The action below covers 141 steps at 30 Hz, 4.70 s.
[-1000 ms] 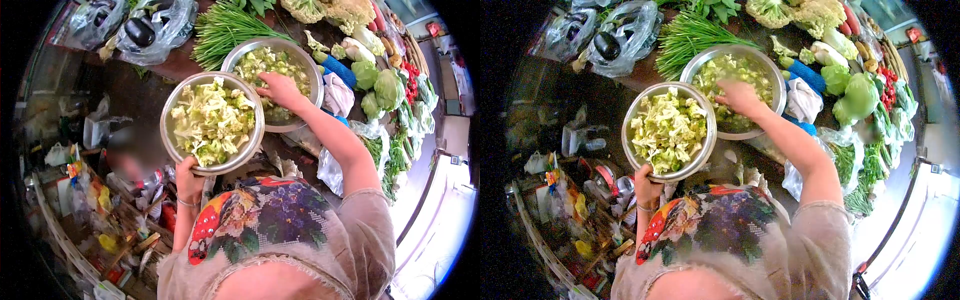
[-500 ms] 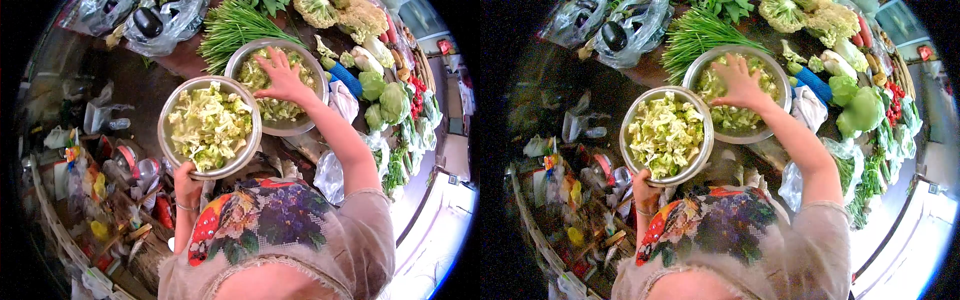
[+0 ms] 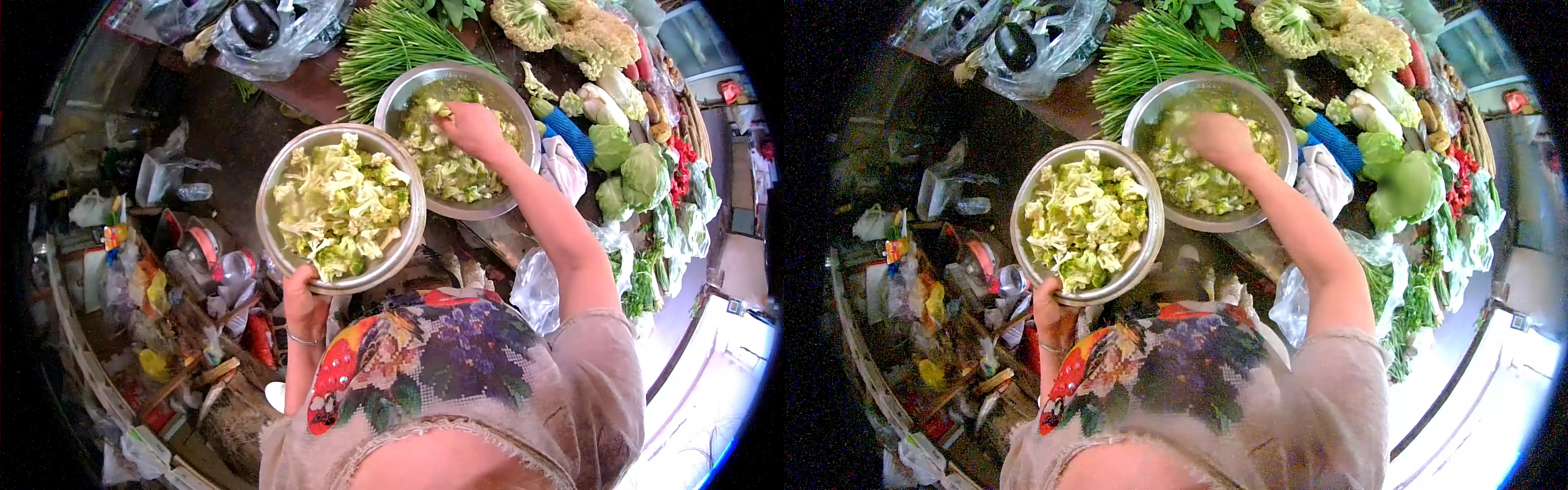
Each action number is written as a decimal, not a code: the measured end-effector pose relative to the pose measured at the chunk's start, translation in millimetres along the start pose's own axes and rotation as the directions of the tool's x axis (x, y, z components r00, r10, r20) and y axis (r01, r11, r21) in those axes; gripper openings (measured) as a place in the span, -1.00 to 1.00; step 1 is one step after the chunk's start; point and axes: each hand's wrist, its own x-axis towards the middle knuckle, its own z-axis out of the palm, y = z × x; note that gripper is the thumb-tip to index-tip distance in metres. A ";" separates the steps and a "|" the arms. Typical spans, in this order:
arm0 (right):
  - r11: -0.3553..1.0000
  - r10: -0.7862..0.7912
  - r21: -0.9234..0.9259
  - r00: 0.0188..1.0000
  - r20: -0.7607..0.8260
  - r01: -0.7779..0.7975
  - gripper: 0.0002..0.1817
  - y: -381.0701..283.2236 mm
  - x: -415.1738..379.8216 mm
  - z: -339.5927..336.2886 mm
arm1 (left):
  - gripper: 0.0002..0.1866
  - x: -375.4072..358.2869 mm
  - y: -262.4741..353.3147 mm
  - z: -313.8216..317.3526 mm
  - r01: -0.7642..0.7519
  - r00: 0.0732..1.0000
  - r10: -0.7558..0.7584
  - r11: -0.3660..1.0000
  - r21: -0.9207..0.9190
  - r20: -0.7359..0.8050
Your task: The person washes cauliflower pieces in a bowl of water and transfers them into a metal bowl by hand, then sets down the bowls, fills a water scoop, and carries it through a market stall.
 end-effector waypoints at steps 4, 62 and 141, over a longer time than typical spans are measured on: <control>0.998 -0.056 0.000 0.994 0.097 0.057 -0.47 0.4 -17.4 -31.6 | -0.88 1.6 -2.7 -8.1 -0.061 0.996 0.043 0.973 0.224 0.081; 0.794 -0.095 0.601 0.995 -0.026 0.092 -0.60 -1.7 -32.7 -92.2 | -0.75 -16.1 20.6 -9.2 -0.697 0.679 0.320 -0.001 0.717 0.660; 0.979 -0.204 0.041 0.974 0.102 0.201 -0.59 -45.1 -15.1 12.0 | -0.89 -46.8 44.3 -14.7 -0.177 0.980 0.142 0.940 0.292 0.138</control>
